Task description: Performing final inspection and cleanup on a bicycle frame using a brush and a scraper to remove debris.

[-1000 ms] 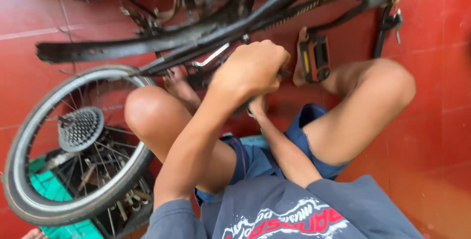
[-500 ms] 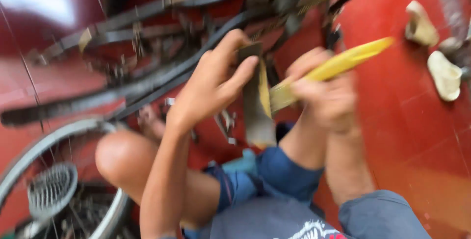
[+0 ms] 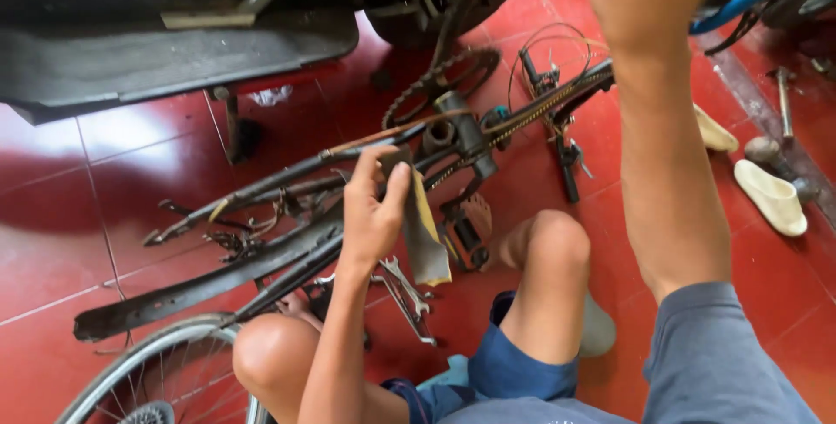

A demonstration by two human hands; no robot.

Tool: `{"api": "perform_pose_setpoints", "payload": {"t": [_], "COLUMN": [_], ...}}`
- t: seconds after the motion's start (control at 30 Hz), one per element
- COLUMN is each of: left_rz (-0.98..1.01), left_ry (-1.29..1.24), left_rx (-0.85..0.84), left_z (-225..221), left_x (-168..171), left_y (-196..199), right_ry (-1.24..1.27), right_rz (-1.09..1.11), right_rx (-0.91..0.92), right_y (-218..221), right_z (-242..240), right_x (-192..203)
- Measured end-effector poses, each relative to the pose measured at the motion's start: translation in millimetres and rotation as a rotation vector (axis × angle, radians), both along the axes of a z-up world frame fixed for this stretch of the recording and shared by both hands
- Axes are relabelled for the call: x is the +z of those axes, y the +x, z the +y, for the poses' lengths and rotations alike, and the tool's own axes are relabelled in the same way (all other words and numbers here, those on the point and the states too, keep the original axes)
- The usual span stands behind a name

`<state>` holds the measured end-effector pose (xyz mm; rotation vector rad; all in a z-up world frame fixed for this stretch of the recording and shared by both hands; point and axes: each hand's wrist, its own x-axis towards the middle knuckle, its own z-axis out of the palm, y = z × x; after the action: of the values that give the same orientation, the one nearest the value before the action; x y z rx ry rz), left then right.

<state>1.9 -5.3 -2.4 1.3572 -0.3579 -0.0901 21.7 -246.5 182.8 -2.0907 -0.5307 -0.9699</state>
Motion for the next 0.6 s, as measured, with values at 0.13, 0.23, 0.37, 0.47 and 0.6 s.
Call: {"api": "perform_pose_setpoints", "payload": {"t": [0.13, 0.23, 0.37, 0.47, 0.6], "left_rz": [0.056, -0.026, -0.046, -0.047, -0.034], "left_ry": [0.159, 0.217, 0.235, 0.224, 0.227], "left_rx": [-0.086, -0.015, -0.051, -0.035, -0.036], "left_z": [6, 5, 2, 1, 2], "left_x": [27, 28, 36, 37, 38], "left_y": [3, -4, -6, -5, -4], "right_ry": [-0.257, 0.139, 0.050, -0.140, -0.081], "right_rz": [-0.028, 0.088, -0.007, -0.016, 0.350], "right_rx": [-0.061, 0.106, -0.001, 0.206, 0.265], "right_y": [21, 11, -1, 5, 5], "right_z": [16, -28, -19, 2, 9], "right_x": [17, 11, 40, 43, 44]}}
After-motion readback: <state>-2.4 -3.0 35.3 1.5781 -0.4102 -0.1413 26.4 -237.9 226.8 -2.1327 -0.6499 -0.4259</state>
